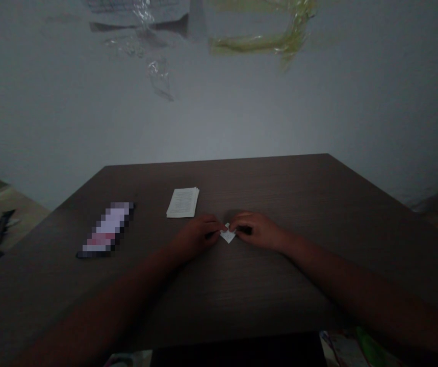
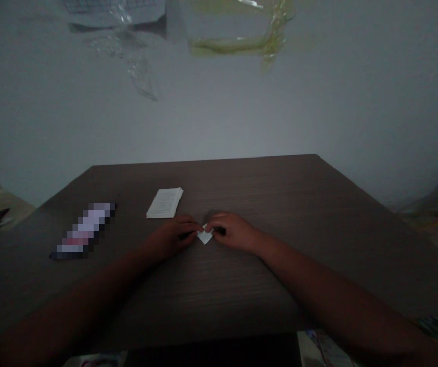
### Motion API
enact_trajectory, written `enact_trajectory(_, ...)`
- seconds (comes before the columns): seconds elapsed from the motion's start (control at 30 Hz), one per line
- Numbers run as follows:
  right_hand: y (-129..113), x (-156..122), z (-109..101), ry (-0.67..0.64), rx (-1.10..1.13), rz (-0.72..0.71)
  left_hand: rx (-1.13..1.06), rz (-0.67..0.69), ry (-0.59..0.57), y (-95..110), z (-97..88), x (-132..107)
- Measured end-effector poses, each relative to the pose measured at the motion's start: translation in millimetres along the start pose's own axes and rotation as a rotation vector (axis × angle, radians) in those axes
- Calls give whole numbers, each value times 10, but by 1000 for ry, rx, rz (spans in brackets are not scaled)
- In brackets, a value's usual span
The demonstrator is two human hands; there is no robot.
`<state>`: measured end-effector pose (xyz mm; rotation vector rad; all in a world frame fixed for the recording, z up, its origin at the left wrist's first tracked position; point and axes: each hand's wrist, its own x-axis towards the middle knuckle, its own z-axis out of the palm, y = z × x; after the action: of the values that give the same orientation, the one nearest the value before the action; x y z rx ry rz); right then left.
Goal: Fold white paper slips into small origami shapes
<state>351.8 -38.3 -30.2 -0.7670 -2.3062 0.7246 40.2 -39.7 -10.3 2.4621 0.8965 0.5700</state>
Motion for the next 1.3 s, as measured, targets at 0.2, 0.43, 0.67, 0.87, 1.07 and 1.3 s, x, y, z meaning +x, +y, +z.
enact_trajectory(0.2, -5, -6, -30, -39, -6, -51, 26, 52, -38, -2, -12, -15)
enact_trajectory(0.43, 11, -5, -53, -80, -35, -83, 68, 54, -70, 42, -61, -20)
enact_trajectory(0.67, -13, 15, -49, -115, -62, -100, 170, 63, -148, 48, -94, -26)
enact_trajectory(0.87, -103, -6, -80, -143, -95, -84, 156, 89, -131, 96, -81, -35)
enact_trajectory(1.07, -138, -6, -28, -135, -86, -69, 71, 31, -53, 120, 44, 4)
enact_trajectory(1.3, -47, 19, 107, -27, -10, 17, 3, -10, 35, 67, 152, 22)
